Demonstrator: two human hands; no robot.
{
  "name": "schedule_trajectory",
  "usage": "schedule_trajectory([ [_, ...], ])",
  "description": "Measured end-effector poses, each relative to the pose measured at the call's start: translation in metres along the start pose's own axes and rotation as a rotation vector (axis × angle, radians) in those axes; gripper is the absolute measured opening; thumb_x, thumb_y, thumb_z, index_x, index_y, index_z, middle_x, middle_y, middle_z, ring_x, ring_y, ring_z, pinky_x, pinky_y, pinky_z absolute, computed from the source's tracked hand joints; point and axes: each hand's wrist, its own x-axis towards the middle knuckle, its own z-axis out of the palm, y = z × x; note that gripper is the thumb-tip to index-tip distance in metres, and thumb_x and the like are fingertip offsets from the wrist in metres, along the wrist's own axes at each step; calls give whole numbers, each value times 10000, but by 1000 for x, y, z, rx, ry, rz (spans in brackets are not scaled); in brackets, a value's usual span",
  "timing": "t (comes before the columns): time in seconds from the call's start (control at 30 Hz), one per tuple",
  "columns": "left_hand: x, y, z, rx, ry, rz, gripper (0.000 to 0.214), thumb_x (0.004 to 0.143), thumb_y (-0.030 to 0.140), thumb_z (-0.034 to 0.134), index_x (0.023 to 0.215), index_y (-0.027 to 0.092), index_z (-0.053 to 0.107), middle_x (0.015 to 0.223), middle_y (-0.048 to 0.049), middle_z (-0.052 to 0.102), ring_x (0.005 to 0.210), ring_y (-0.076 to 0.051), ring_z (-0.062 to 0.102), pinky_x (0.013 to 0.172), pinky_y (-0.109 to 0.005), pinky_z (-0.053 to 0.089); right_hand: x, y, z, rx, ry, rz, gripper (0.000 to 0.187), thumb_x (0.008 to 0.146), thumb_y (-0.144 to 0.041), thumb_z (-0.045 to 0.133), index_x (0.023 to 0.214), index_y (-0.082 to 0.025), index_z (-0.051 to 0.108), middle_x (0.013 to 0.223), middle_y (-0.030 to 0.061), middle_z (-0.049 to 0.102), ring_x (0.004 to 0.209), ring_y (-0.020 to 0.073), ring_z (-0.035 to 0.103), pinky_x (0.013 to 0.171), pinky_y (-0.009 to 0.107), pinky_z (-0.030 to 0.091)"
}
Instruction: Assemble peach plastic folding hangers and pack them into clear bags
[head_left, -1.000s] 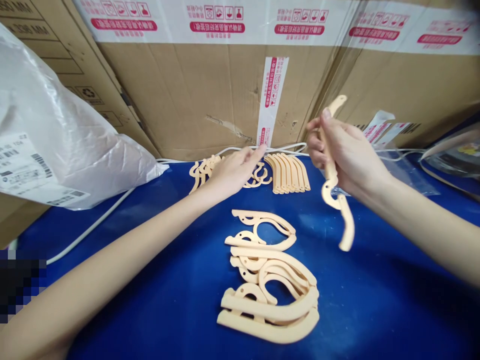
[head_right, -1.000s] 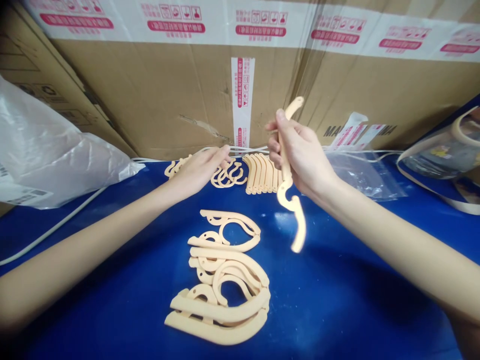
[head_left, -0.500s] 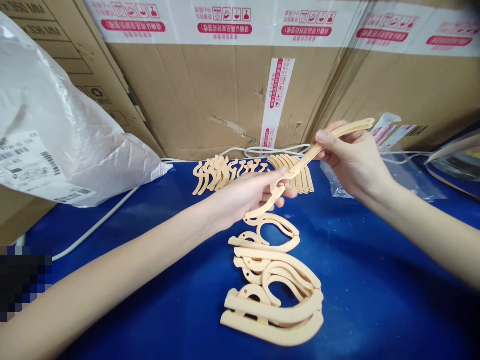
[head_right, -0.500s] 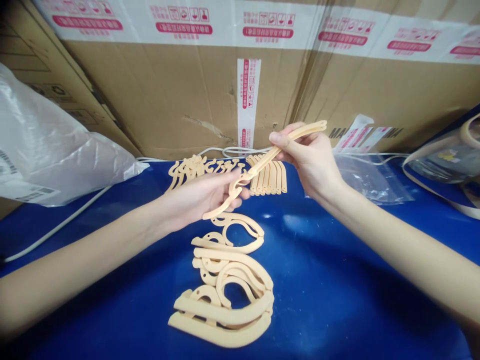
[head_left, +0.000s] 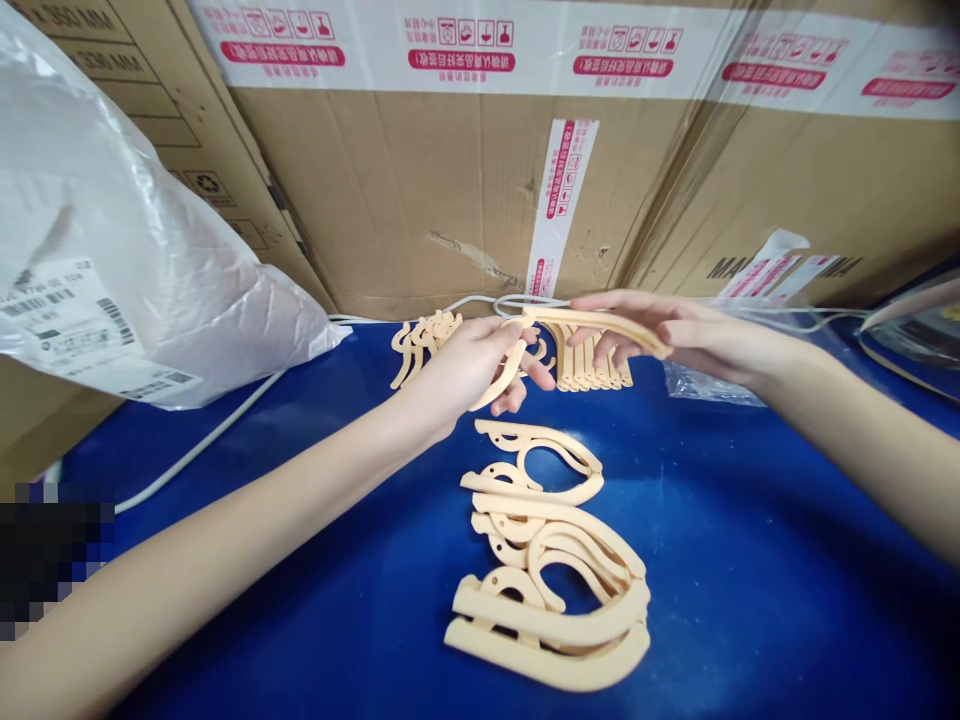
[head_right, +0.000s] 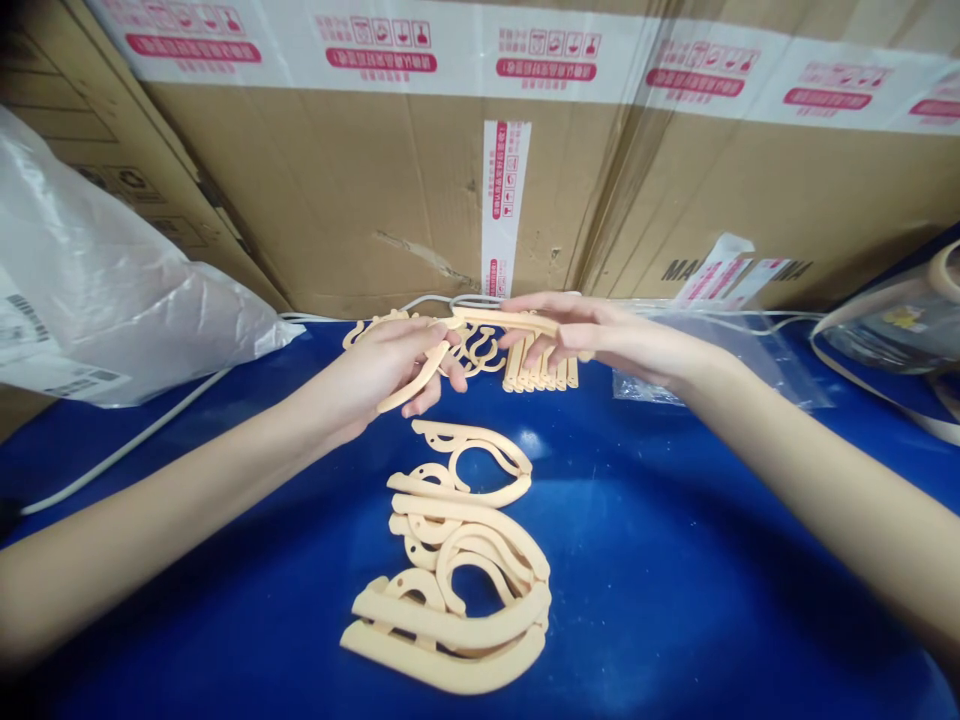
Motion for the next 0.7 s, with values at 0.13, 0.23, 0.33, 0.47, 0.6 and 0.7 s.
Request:
schedule_trajectory([
  [0.13, -3, 2, 6, 134, -32, -41, 187, 1032, 180, 332, 928, 168, 487, 513, 4, 641, 290, -93, 472, 313, -178, 338, 5, -6, 20, -287, 93, -48, 432, 851, -492, 653, 1155, -186, 651, 858, 42, 698, 673, 140, 608, 622, 277, 473],
  [0.23, -7, 5, 8, 186, -29, -52, 188, 1020, 151, 319, 983, 173, 502, 457, 38, 586, 285, -97, 460, 313, -171, 337, 5, -11, 35, -781, 200, -142, 321, 963, -441, 486, 1086, -200, 659, 810, 51, 693, 616, 156, 583, 577, 287, 394],
  [0.33, -9, 5, 7, 237, 3, -65, 217, 1016, 140, 306, 956, 177, 512, 401, 77, 481, 254, -79, 391, 301, -161, 272, 2, -14, 47, -1310, 232, -199, 319, 965, -238, 392, 1128, -175, 659, 908, 118, 718, 629, 199, 592, 544, 316, 295],
  [0.47, -10, -6, 6, 314, 23, -40, 229, 1033, 195, 267, 948, 192, 479, 424, 96, 425, 264, -68, 336, 326, -168, 254, 6, -13, 59, -1470, 144, -201, 337, 862, -76, 403, 1094, -94, 647, 742, 138, 673, 566, 209, 547, 516, 325, 224],
  [0.6, -9, -16, 7, 686, 144, 273, 192, 1028, 248, 309, 1022, 182, 489, 530, 60, 476, 418, -106, 467, 463, -207, 366, 16, -11, 56, -979, 104, -98, 153, 881, -124, 431, 907, -146, 579, 621, 50, 598, 466, 153, 507, 471, 285, 282],
  [0.7, -5, -8, -5, 894, 301, 433, 200, 1015, 244, 340, 1043, 159, 519, 640, 7, 559, 572, -145, 569, 578, -252, 434, 22, -9, 42, -398, 105, -26, 215, 989, -280, 368, 865, -185, 516, 611, 0, 570, 384, 109, 475, 426, 265, 358],
])
